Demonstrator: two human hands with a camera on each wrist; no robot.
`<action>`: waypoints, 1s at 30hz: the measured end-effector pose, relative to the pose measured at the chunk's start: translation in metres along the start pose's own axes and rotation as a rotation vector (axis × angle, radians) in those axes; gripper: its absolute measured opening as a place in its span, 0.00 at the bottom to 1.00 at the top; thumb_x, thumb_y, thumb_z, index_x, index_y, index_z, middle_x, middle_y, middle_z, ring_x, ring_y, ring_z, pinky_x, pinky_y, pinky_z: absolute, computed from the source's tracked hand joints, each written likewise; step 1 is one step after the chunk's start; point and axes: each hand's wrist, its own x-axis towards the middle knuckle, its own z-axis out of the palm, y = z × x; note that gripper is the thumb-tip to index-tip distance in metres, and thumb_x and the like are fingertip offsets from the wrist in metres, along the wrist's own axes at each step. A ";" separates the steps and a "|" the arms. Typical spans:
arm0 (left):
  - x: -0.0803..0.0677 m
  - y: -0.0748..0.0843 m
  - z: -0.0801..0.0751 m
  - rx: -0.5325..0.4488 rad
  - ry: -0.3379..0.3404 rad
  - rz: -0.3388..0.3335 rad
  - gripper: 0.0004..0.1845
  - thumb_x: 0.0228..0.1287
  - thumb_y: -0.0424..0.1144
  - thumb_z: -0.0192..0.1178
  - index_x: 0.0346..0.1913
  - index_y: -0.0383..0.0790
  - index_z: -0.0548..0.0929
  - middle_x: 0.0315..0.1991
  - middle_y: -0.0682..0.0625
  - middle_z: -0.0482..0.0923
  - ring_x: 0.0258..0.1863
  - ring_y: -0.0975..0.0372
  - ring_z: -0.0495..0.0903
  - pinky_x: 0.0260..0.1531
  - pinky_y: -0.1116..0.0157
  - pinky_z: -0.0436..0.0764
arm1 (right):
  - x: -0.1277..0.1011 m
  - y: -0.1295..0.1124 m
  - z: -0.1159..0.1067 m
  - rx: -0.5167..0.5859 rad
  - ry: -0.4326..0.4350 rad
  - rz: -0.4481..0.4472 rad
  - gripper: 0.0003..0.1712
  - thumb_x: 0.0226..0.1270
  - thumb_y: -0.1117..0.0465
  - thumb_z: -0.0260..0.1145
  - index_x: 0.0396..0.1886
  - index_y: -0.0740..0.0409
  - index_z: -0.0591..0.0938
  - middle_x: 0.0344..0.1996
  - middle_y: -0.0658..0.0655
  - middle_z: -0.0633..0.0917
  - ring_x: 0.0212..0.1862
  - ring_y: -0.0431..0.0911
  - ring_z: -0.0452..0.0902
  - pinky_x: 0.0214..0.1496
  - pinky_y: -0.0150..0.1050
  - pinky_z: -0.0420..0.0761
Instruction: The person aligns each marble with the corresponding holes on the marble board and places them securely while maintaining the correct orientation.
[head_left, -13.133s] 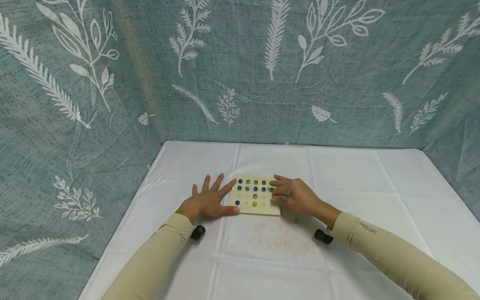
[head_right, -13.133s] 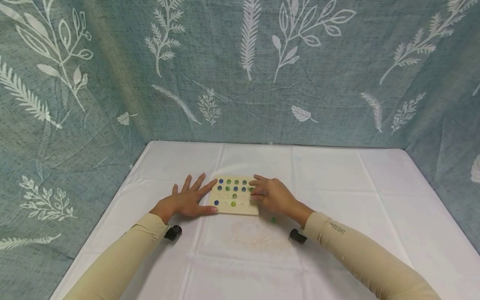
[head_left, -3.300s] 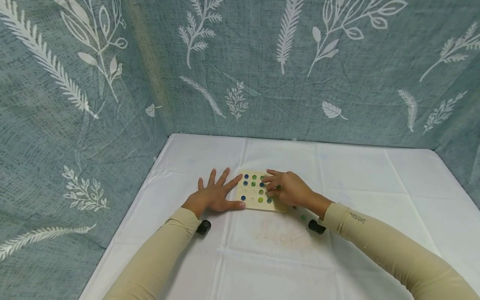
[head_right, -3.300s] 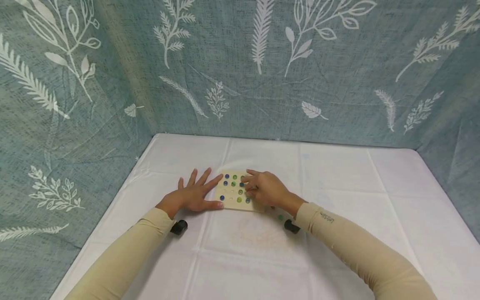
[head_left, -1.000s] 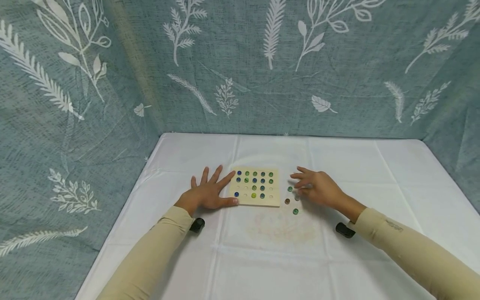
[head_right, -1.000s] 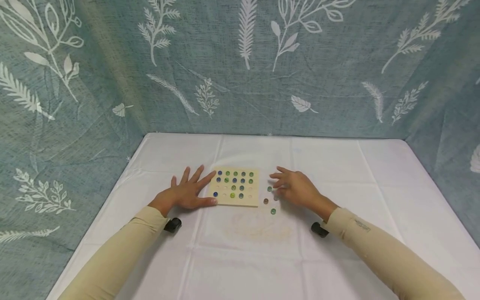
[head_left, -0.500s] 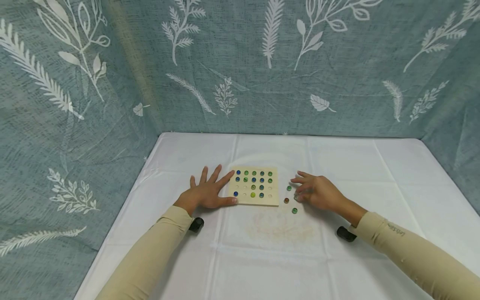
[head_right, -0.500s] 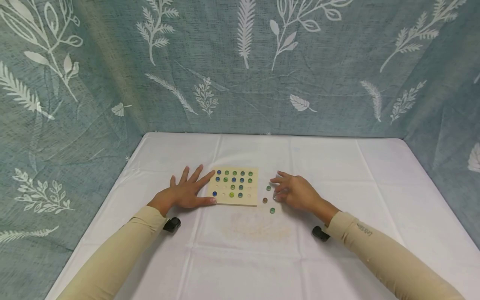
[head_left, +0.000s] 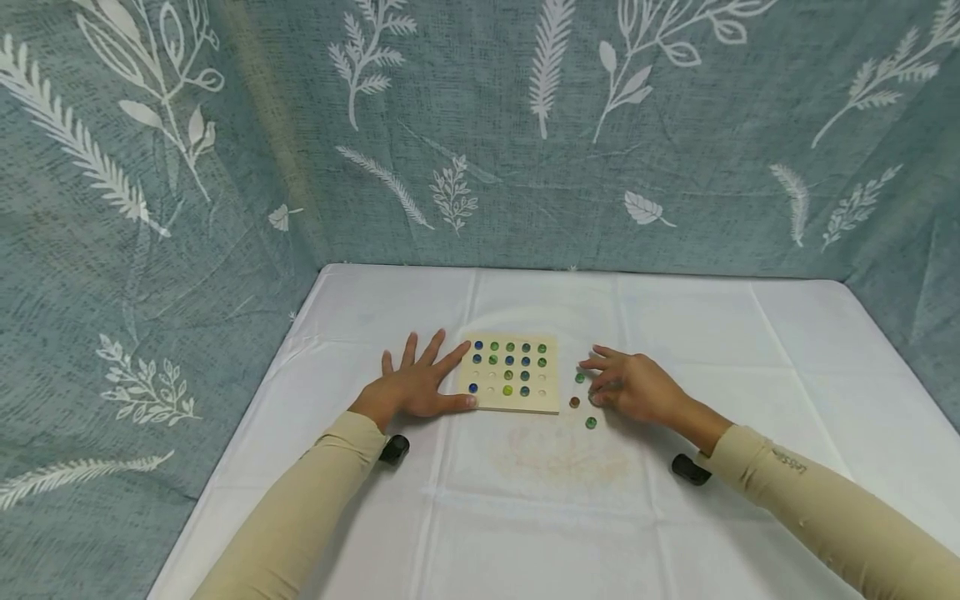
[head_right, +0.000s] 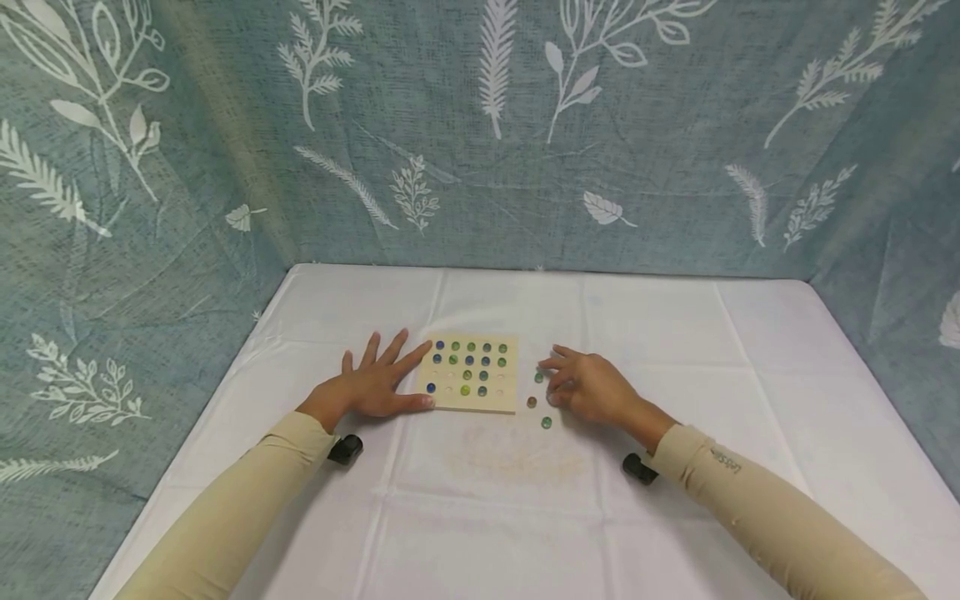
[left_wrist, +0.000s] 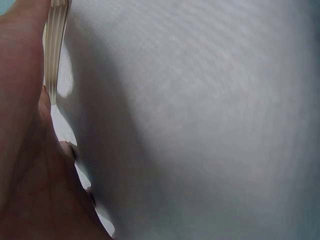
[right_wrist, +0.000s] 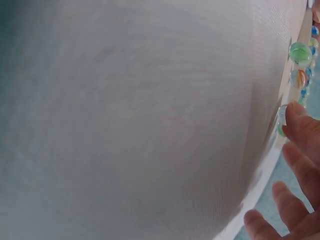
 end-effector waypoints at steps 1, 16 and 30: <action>-0.001 0.000 0.000 0.000 -0.001 0.001 0.54 0.65 0.78 0.54 0.85 0.68 0.40 0.87 0.48 0.23 0.84 0.38 0.20 0.74 0.26 0.30 | 0.000 -0.001 0.000 -0.004 -0.001 -0.002 0.06 0.57 0.68 0.79 0.31 0.52 0.94 0.60 0.61 0.88 0.75 0.64 0.71 0.72 0.65 0.72; -0.003 0.001 -0.002 0.003 0.002 0.007 0.53 0.66 0.77 0.55 0.85 0.67 0.40 0.87 0.47 0.24 0.83 0.38 0.20 0.74 0.25 0.29 | 0.003 -0.005 0.000 0.012 0.041 -0.030 0.04 0.59 0.69 0.78 0.34 0.58 0.94 0.57 0.61 0.89 0.74 0.63 0.73 0.70 0.63 0.76; -0.006 0.002 -0.002 -0.010 -0.003 0.008 0.54 0.65 0.76 0.56 0.85 0.66 0.41 0.87 0.47 0.25 0.84 0.38 0.20 0.74 0.26 0.29 | 0.008 -0.012 -0.001 0.033 0.058 -0.049 0.05 0.61 0.71 0.76 0.36 0.60 0.93 0.57 0.60 0.89 0.75 0.61 0.72 0.68 0.60 0.79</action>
